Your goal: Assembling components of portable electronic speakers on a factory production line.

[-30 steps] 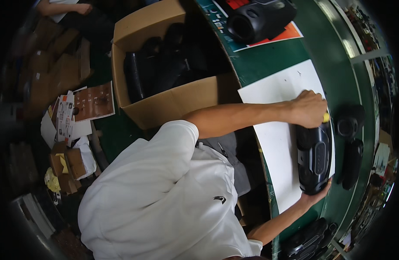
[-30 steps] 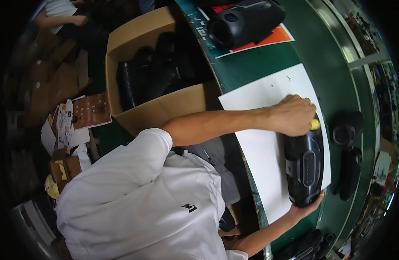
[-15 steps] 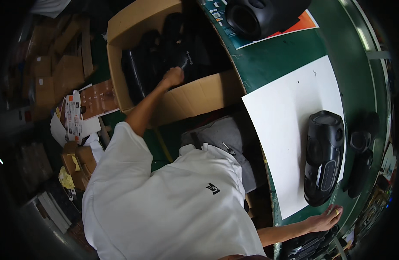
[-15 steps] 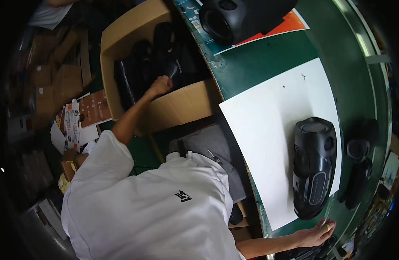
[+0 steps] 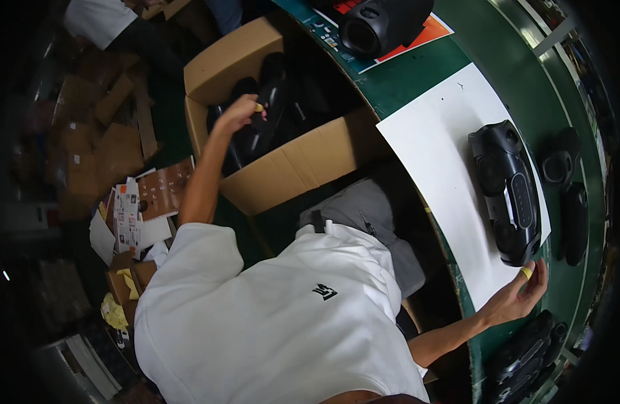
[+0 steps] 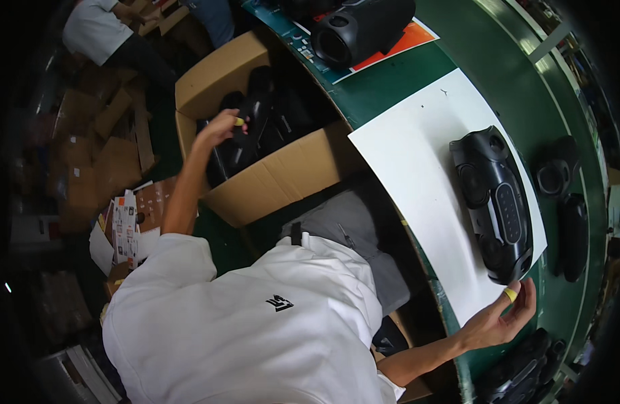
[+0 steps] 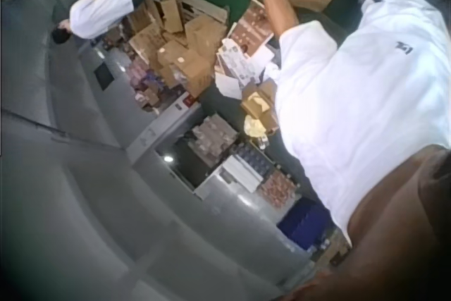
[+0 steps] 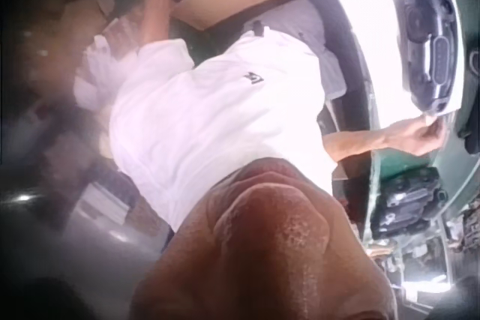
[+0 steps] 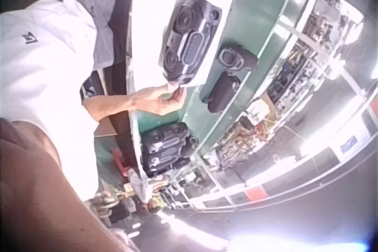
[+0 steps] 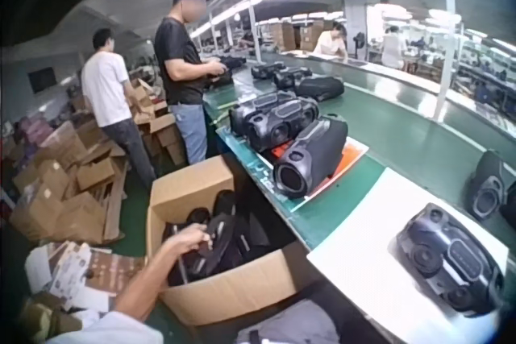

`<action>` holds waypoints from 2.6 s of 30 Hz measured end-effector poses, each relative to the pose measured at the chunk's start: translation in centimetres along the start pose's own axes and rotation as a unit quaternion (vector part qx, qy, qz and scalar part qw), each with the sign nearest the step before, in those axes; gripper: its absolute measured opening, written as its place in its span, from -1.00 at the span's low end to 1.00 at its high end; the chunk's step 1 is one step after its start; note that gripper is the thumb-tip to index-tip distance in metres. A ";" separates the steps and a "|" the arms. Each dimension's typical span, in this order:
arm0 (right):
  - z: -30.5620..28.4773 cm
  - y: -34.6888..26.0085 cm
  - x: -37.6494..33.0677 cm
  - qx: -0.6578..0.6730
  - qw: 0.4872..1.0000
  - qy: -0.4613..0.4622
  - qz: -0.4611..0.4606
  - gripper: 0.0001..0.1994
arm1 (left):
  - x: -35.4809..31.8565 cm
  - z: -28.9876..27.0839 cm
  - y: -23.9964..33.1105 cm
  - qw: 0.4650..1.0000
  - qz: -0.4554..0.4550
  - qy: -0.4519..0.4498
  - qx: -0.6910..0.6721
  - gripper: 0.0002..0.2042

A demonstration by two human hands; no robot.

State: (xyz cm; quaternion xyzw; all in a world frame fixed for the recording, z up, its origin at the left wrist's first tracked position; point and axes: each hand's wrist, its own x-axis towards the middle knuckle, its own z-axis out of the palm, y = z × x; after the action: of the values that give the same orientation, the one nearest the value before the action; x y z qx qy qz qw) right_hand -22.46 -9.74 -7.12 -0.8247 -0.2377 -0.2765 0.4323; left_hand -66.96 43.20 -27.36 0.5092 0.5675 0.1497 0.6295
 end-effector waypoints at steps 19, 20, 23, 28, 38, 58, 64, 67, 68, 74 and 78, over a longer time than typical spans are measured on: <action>3.9 -11.3 -3.6 -0.003 0.923 -0.242 -0.301 -0.16 | -28.8 28.2 22.1 0.637 0.518 -0.264 0.506 -0.53; 3.9 -11.0 -3.4 -0.012 0.926 -0.239 -0.292 -0.16 | -28.5 29.2 22.6 0.614 0.527 -0.266 0.523 -0.51; 3.9 -10.7 -2.9 -0.055 0.904 -0.228 -0.357 -0.26 | -26.9 31.3 22.3 0.594 0.565 -0.313 0.480 -0.49; 3.9 -7.9 -2.7 -0.023 0.929 -0.282 -0.239 -0.34 | -28.5 33.3 21.6 0.456 0.726 -0.165 0.487 -0.33; 1.9 -5.8 0.1 -0.054 0.882 -0.451 -0.123 -0.43 | -24.2 38.6 20.8 0.502 0.580 -0.324 0.554 -0.46; -1.6 -2.2 2.1 0.131 0.951 -0.238 0.149 -0.16 | -21.1 40.6 31.0 0.615 0.458 -0.457 0.450 0.05; -0.2 -0.3 3.9 0.061 0.974 -0.204 0.077 -0.21 | -18.0 41.2 30.1 0.724 0.420 -0.430 0.337 -0.17; 0.4 0.7 4.7 0.007 0.980 -0.189 0.055 -0.26 | -17.5 42.7 29.7 0.721 0.469 -0.424 0.284 -0.34; 0.5 0.9 4.9 0.005 0.980 -0.191 0.057 -0.26 | -17.2 43.1 29.8 0.721 0.467 -0.426 0.284 -0.34; 1.0 2.0 6.1 -0.067 0.970 -0.230 0.037 -0.26 | -15.9 44.4 30.1 0.688 0.490 -0.406 0.348 -0.36; 1.1 2.1 6.1 -0.096 0.965 -0.244 0.029 -0.25 | -15.7 45.3 30.2 0.663 0.514 -0.405 0.363 -0.37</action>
State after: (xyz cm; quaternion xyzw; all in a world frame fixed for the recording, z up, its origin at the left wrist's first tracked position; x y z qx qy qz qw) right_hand -16.37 -8.99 -4.87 -0.9113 -0.2839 -0.0757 0.2885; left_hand -20.80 22.98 -1.45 0.9186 -0.0857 0.0107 0.3855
